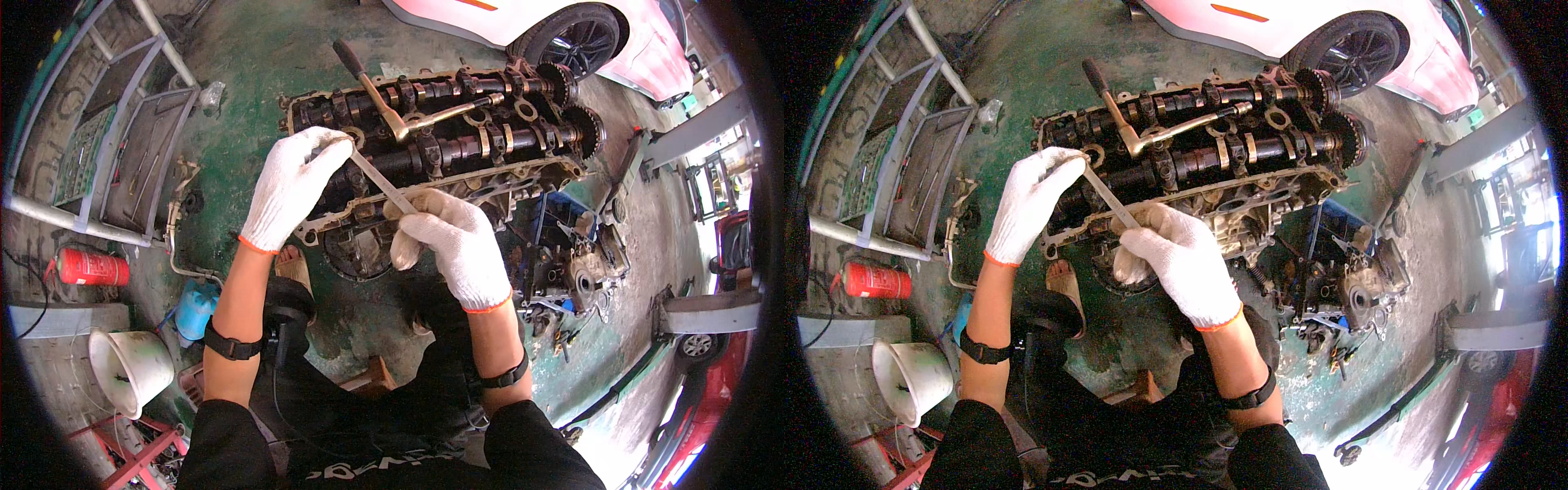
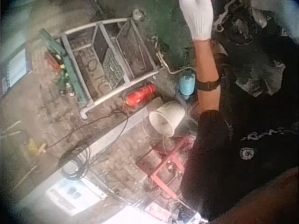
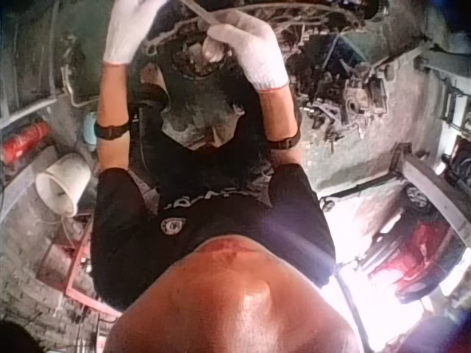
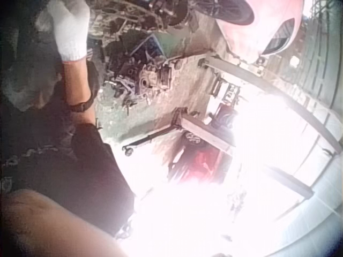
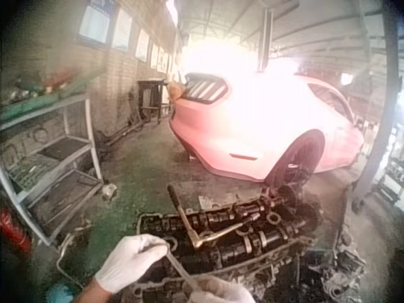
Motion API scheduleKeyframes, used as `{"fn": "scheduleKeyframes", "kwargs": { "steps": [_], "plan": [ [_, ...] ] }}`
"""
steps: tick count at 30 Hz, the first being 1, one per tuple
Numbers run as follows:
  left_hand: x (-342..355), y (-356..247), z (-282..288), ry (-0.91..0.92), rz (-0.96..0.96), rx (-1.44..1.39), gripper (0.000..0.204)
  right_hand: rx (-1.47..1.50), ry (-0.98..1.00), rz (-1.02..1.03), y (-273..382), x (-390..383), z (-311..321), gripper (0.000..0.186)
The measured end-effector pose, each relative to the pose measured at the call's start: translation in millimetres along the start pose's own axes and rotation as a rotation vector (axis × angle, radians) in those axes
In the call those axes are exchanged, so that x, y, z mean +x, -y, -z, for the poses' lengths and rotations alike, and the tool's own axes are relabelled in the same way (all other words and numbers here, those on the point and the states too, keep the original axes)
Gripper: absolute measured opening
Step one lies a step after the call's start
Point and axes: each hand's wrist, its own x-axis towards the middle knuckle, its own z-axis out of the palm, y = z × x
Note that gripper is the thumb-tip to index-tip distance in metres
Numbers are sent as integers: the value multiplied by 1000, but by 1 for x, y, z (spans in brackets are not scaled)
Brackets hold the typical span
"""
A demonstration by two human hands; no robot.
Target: The person uses a wrench to tighten bolts on a disassembled engine block while another person works nearby. The camera wearer continues to adjust and tighten components on the engine throughout the clip.
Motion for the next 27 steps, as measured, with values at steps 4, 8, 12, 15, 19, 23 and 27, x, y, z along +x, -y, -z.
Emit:
{"fn": "scheduleKeyframes", "kwargs": {
  "steps": [4, 8, 12, 15, 19, 23, 27],
  "plan": [
    [1, 1, 0, -17, -43, -13, 33, -13, 119, -94, -4, -1, -5, 28],
    [0, 1, 0, -3, -44, -32, 33, -5, 253, -120, -15, 2, -23, 27],
    [2, 2, -2, 3, -52, -42, 32, 36, 292, -106, -32, 7, -48, 21],
    [1, 2, -2, 0, -40, -50, 32, 12, 267, -88, -37, 9, -57, 18],
    [0, 0, 0, -48, -5, -159, 31, -40, 293, -18, -32, 9, -54, 18],
    [-3, -3, 5, -95, 23, -206, 31, 3, 341, -29, -23, 5, -43, 20],
    [-2, -2, 1, -43, 45, -108, 31, -58, 284, -50, -15, 5, -29, 21]
  ]
}}
